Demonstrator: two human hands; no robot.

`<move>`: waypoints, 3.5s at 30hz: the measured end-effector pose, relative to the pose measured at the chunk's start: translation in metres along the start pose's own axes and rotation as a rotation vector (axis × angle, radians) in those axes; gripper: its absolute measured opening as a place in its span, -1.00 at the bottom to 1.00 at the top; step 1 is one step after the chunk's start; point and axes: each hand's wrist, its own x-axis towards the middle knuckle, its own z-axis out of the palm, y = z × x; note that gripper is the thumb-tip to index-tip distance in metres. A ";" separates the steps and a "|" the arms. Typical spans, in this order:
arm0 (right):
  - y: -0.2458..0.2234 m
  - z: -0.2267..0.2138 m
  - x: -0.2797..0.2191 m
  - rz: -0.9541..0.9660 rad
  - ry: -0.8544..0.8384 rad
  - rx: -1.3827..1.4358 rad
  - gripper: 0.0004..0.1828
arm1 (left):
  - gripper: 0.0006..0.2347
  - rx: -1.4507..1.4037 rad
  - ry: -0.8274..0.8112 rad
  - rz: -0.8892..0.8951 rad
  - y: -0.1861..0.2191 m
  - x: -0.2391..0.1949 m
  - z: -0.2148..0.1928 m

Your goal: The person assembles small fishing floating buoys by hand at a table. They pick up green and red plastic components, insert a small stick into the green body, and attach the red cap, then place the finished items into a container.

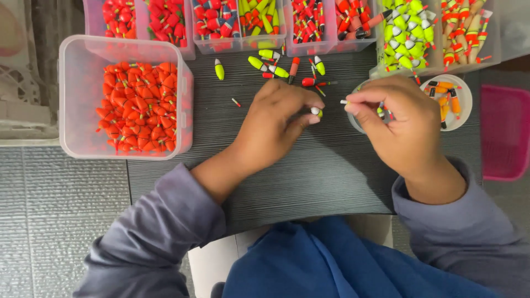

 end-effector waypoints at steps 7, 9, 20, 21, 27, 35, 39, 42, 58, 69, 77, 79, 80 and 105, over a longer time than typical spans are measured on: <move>-0.017 0.005 -0.004 -0.075 0.001 0.120 -0.94 | -0.88 -1.255 -0.034 -0.590 0.002 -0.007 -0.001; -0.017 0.007 -0.005 -0.078 0.004 0.105 -0.95 | -0.88 -1.286 -0.059 -0.602 0.002 -0.007 -0.001; -0.008 0.007 -0.007 -0.184 -0.001 -0.058 -0.96 | -0.89 -1.237 -0.061 -0.587 0.003 -0.007 0.000; -0.009 0.007 -0.007 -0.184 -0.001 -0.058 -0.96 | -0.89 -1.237 -0.060 -0.587 0.005 -0.006 -0.002; -0.013 0.008 -0.004 -0.299 -0.025 -0.180 -0.91 | -0.89 -0.836 -0.033 -0.578 0.011 -0.004 -0.005; -0.001 0.015 -0.002 0.007 -0.024 0.079 -0.97 | -0.90 -1.089 0.020 -0.637 0.021 0.001 0.000; -0.001 0.019 0.003 -0.018 -0.026 0.150 -0.94 | -0.93 -1.105 -0.031 -0.680 0.024 0.001 -0.007; 0.001 0.022 -0.002 -0.039 -0.078 0.121 -0.88 | -0.95 -0.981 -0.084 -0.637 0.029 -0.005 -0.015; 0.005 0.036 -0.027 0.287 -0.206 0.652 -0.67 | -0.93 0.485 0.177 0.448 0.048 -0.007 -0.029; 0.008 0.055 -0.044 0.540 -0.234 0.827 -0.44 | -0.89 0.558 0.181 0.478 0.048 -0.005 -0.027; -0.013 0.032 -0.020 0.300 -0.031 0.390 -0.94 | -0.90 0.538 0.161 0.385 0.036 -0.012 -0.020; 0.000 0.020 -0.019 0.285 0.008 0.259 -0.94 | -0.83 0.580 0.157 0.342 0.033 -0.007 -0.022; 0.006 0.015 -0.019 0.270 0.038 0.135 -0.89 | -0.74 0.625 0.149 0.290 0.032 -0.005 -0.023; 0.152 -0.040 -0.030 0.177 0.254 -0.755 -0.90 | -0.86 0.365 0.068 0.475 0.046 -0.010 -0.034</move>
